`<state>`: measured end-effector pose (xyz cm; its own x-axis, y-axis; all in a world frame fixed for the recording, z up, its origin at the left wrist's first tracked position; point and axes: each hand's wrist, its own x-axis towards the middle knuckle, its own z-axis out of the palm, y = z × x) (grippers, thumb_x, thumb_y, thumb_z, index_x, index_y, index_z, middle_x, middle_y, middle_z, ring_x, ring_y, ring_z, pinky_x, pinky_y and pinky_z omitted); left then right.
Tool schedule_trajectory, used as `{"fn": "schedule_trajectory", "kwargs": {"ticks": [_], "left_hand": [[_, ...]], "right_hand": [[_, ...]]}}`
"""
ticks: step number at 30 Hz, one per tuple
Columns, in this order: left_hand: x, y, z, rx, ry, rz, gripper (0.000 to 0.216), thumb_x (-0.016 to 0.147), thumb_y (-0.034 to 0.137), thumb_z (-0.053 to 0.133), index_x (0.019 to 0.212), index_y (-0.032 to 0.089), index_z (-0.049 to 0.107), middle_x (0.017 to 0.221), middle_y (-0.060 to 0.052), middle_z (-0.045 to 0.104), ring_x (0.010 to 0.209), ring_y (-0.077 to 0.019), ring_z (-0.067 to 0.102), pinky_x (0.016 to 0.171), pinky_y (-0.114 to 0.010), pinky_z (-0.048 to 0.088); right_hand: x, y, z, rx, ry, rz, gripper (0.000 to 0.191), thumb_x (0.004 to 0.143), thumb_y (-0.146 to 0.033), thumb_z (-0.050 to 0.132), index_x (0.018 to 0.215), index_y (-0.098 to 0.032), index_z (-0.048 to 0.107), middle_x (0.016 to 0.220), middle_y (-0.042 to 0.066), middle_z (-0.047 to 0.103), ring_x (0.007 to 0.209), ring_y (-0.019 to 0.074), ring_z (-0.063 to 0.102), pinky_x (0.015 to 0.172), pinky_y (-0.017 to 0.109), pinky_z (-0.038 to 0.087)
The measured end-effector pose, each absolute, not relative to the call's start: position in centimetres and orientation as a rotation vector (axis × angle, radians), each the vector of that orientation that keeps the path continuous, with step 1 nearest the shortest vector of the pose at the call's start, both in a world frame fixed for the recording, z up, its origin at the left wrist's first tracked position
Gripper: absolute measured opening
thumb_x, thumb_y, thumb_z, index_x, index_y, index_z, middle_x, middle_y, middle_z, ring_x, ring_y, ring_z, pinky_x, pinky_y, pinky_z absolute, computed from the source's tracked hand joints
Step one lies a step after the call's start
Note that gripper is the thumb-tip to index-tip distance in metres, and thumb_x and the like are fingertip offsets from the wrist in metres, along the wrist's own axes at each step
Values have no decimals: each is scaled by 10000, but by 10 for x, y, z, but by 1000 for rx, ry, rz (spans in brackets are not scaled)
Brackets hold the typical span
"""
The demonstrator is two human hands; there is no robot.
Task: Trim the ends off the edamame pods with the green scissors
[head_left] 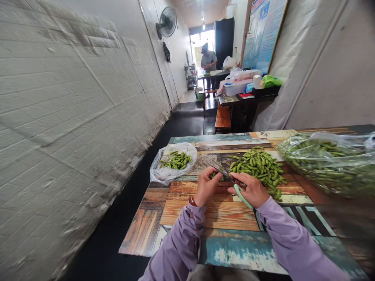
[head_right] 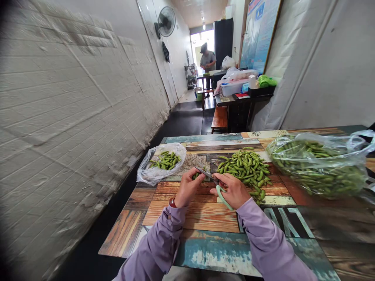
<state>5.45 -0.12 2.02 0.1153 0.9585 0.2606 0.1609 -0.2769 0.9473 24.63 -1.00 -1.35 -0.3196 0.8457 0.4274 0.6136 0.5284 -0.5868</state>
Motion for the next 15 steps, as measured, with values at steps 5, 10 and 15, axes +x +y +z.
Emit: {"fn": "schedule_trajectory", "kwargs": {"ticks": [5, 10, 15], "left_hand": [[53, 1, 19, 1706, 1183, 1321, 105, 771, 268, 596, 749, 169, 623, 755, -12, 588, 742, -140, 513, 705, -258, 395], [50, 3, 19, 1840, 1281, 1361, 46, 728, 229, 634, 720, 184, 638, 727, -8, 549, 743, -145, 488, 704, -271, 376], [48, 6, 17, 1443, 1225, 1328, 154, 689, 278, 677, 769, 169, 604, 672, 17, 541, 602, -98, 460, 571, -221, 362]], "right_hand": [[246, -11, -11, -1214, -2077, 392, 449, 746, -442, 648, 1129, -209, 626, 991, 79, 672, 869, 213, 640, 776, 323, 518], [245, -12, -8, -1254, -2066, 452, 426, 750, -453, 641, 1113, -232, 643, 1009, 68, 691, 907, 223, 653, 798, 330, 520], [246, -10, -8, -1283, -1967, 460, 456, 752, -434, 634, 1152, -215, 621, 1030, 75, 681, 913, 222, 651, 791, 335, 533]]}}
